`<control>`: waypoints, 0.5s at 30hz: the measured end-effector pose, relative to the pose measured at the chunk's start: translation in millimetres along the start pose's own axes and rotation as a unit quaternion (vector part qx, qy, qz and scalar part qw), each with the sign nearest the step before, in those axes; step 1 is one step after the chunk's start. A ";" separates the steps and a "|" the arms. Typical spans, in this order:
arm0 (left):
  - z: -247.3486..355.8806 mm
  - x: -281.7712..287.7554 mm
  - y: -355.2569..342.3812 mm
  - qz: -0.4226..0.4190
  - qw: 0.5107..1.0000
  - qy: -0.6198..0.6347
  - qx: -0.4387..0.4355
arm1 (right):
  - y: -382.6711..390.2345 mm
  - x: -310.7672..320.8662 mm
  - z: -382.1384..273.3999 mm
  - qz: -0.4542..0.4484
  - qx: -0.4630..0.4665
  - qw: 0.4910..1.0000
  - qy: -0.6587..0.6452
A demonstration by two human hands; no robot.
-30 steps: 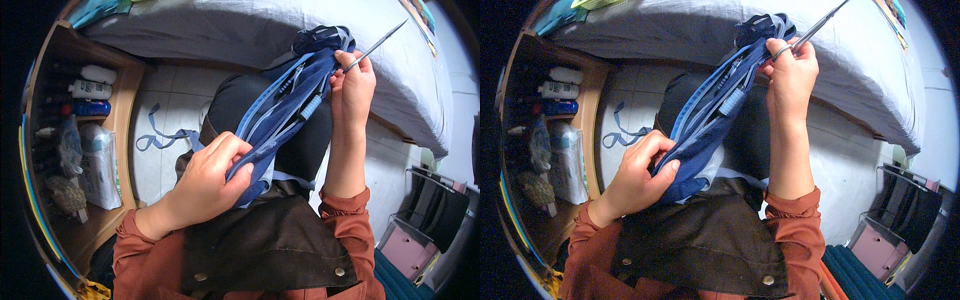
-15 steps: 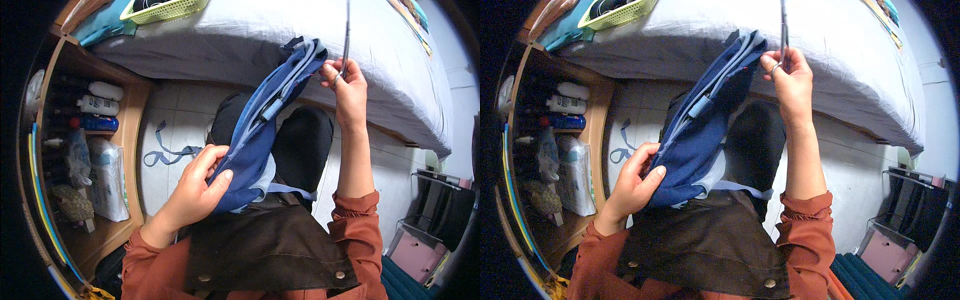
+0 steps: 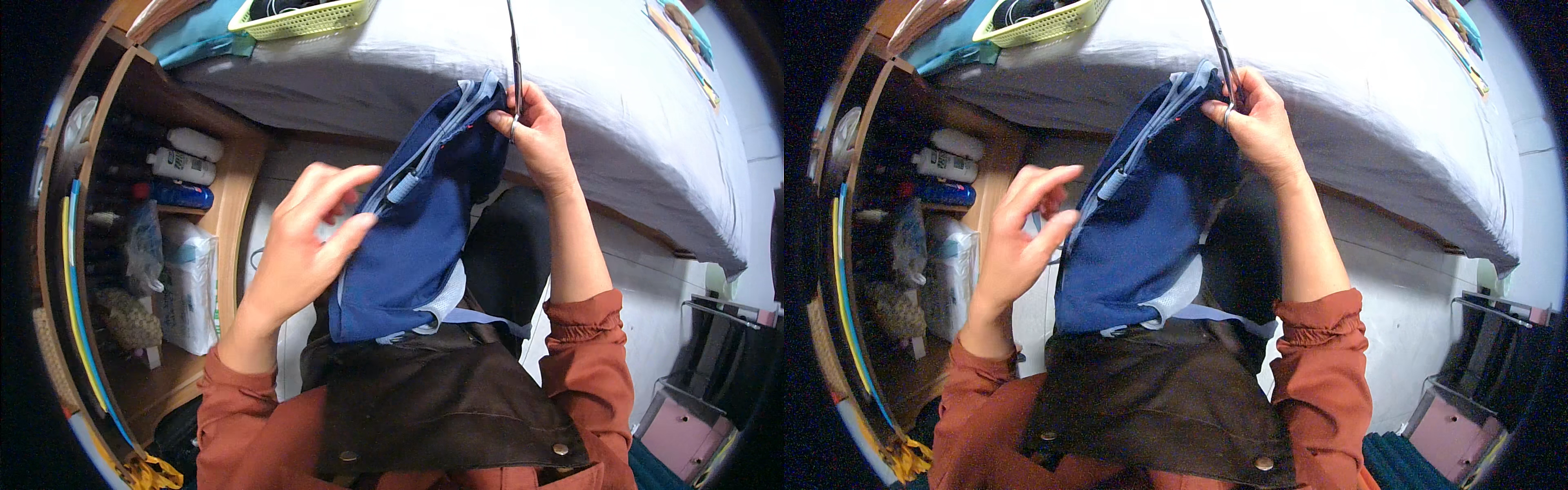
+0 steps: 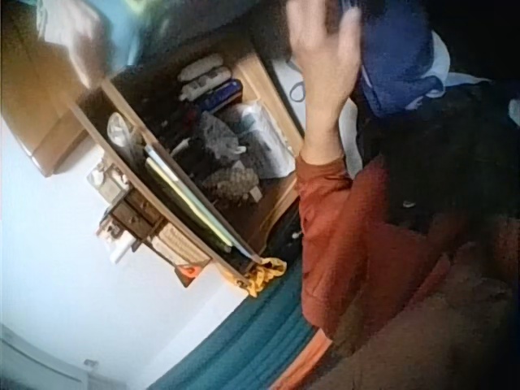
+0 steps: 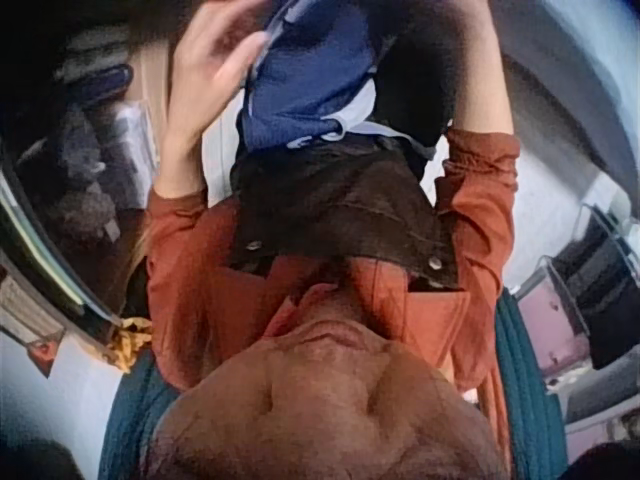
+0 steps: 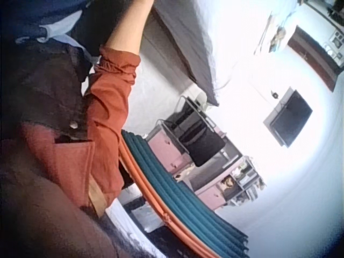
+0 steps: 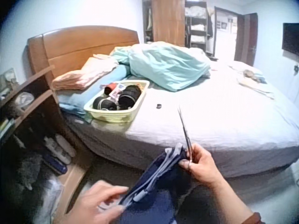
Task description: The person uses shears to cut and trim threads and fabric on a blue backpack. They repeatedly snip small sections of the bag's seam and zipper area while holding the bag on their lap.
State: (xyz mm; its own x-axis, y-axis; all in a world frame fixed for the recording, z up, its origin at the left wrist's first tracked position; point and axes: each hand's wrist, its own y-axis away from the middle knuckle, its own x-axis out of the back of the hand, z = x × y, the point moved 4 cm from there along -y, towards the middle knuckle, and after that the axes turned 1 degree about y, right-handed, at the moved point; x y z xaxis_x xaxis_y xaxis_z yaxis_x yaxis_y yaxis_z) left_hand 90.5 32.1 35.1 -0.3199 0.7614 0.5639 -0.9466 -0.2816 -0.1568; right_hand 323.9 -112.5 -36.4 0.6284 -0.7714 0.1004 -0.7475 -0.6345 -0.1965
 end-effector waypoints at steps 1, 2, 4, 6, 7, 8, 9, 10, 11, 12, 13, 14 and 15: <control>2.4 -3.6 -8.6 -0.023 0.999 -0.041 -0.025 | 0.7 -1.4 0.0 0.001 -0.019 1.000 -0.006; 3.7 -7.6 -17.1 -0.047 0.994 -0.082 -0.050 | 2.7 -2.6 -1.9 0.002 -0.038 0.999 -0.011; -4.9 -19.1 -28.0 -0.075 0.986 -0.115 -0.092 | 3.8 -4.9 -2.8 -0.003 -0.049 0.999 -0.021; -11.1 -24.8 -33.4 -0.107 0.977 -0.146 -0.114 | 5.2 -4.5 -0.9 -0.014 -0.039 0.999 -0.026; -11.3 -25.9 -34.6 -0.112 0.977 -0.132 -0.127 | 6.5 -3.8 -0.7 -0.011 -0.035 0.999 -0.027; -10.9 -26.6 -35.6 -0.116 0.976 -0.117 -0.139 | 7.5 -3.7 -1.2 -0.009 -0.030 0.999 -0.028; -10.9 -27.4 -35.9 -0.119 0.976 -0.104 -0.151 | 7.9 -4.2 -1.4 -0.008 -0.025 0.999 -0.030; -10.6 -30.1 -36.0 -0.107 0.974 -0.095 -0.175 | 8.3 -4.7 -0.9 -0.006 -0.026 0.999 -0.025; -10.3 -34.9 -35.9 -0.094 0.972 -0.087 -0.198 | 8.5 -5.4 -0.4 -0.004 -0.026 0.999 -0.021; -9.4 -37.0 -36.2 -0.082 0.968 -0.080 -0.222 | 8.0 -5.8 -0.4 -0.001 -0.026 1.000 -0.018; -11.3 -37.7 -36.9 -0.096 0.974 -0.075 -0.191 | 7.1 -6.7 -0.3 -0.004 -0.023 1.000 -0.012; -12.0 -37.9 -36.4 -0.110 0.978 -0.070 -0.160 | 6.2 -7.6 -0.1 -0.007 -0.020 1.000 -0.007; -13.0 -38.3 -35.5 -0.124 0.982 -0.065 -0.129 | 5.6 -8.5 -0.1 -0.010 -0.018 1.000 -0.003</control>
State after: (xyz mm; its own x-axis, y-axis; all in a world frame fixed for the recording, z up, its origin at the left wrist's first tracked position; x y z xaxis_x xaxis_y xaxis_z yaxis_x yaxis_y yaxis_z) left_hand 135.9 20.5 8.5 -0.0862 0.7016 0.7073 -0.9786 0.0735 -0.1922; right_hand 314.4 -109.5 -38.2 0.6437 -0.7589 0.0987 -0.7424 -0.6505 -0.1604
